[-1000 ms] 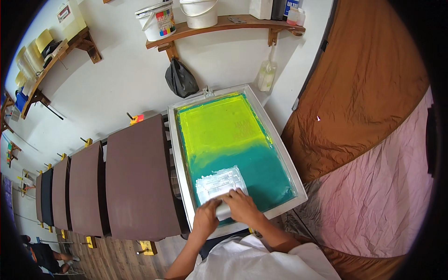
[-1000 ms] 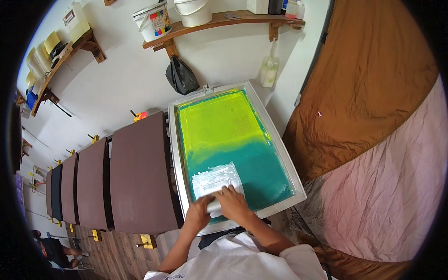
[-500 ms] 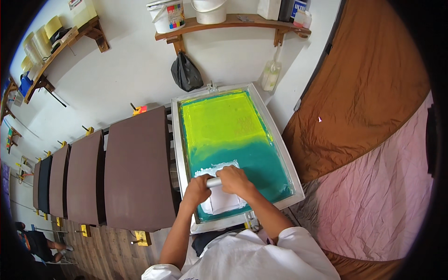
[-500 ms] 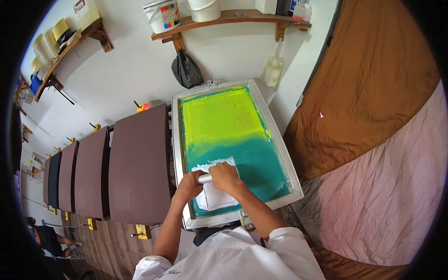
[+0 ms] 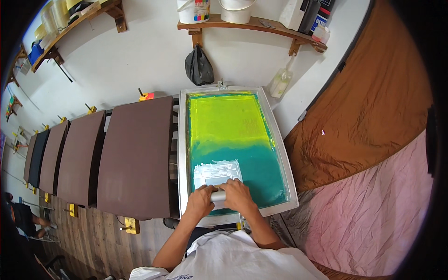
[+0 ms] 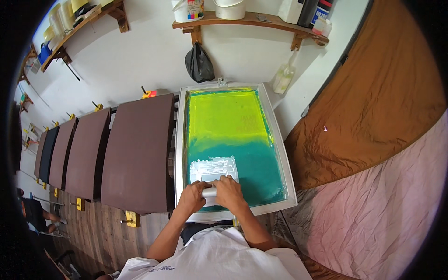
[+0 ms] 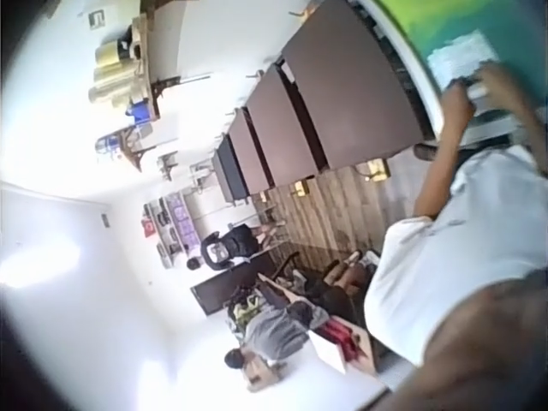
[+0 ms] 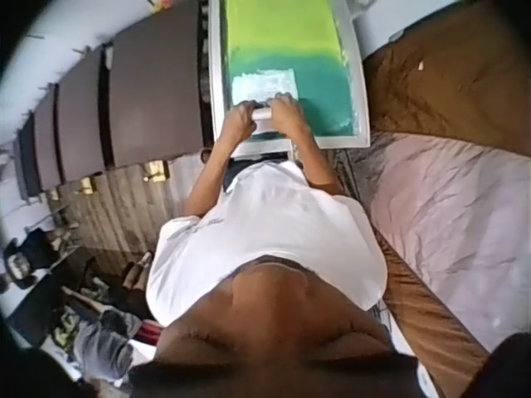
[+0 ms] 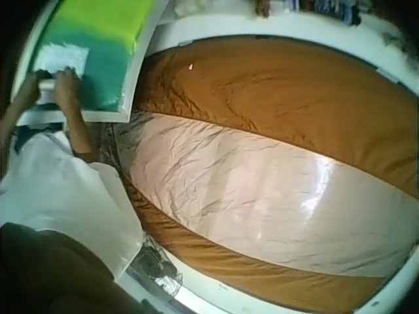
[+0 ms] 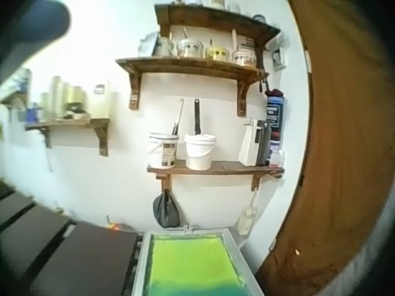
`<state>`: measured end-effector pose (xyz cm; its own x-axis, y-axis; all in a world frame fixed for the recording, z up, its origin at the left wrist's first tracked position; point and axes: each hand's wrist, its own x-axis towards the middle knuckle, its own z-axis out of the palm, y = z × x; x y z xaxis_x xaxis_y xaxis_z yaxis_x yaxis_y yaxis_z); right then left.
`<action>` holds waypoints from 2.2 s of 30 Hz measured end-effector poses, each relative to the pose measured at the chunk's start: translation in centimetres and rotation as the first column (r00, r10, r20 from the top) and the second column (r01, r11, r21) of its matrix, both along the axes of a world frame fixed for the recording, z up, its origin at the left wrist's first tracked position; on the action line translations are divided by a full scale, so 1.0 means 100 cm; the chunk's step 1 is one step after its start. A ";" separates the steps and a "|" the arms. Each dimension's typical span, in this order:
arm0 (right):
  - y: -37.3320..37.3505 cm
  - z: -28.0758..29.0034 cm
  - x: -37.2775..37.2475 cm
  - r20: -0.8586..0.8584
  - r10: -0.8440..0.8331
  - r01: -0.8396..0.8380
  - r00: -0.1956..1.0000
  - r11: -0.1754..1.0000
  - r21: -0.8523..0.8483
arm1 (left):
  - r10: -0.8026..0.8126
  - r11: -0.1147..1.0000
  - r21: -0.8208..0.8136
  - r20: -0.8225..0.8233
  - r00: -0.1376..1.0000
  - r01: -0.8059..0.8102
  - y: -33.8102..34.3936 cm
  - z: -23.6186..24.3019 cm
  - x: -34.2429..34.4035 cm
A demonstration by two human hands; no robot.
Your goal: Spreading white ink onto a screen using a squeegee at a screen printing station.
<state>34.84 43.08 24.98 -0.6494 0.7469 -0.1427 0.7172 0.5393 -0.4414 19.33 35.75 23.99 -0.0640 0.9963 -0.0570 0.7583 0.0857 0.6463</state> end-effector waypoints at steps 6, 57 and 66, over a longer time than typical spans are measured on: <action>-0.028 0.006 0.010 -0.020 -0.025 0.025 0.999 0.999 -0.033 | -0.010 1.000 -0.002 0.024 1.000 0.010 -0.028 -0.003 0.010; -0.154 -0.077 0.124 -0.174 -0.978 0.008 0.112 0.176 -0.984 | -0.047 0.998 0.041 -0.046 0.998 0.049 -0.048 -0.004 0.018; -0.153 -0.071 0.124 -0.167 -0.979 0.076 0.120 0.177 -0.981 | -0.086 0.996 0.015 -0.073 0.994 0.087 -0.043 0.009 0.015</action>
<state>47.29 27.80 17.89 -0.1627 0.7526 -0.6380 -0.3099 -0.6529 -0.6912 20.88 31.48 24.88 0.0191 0.9991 -0.0373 0.8072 0.0066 0.5903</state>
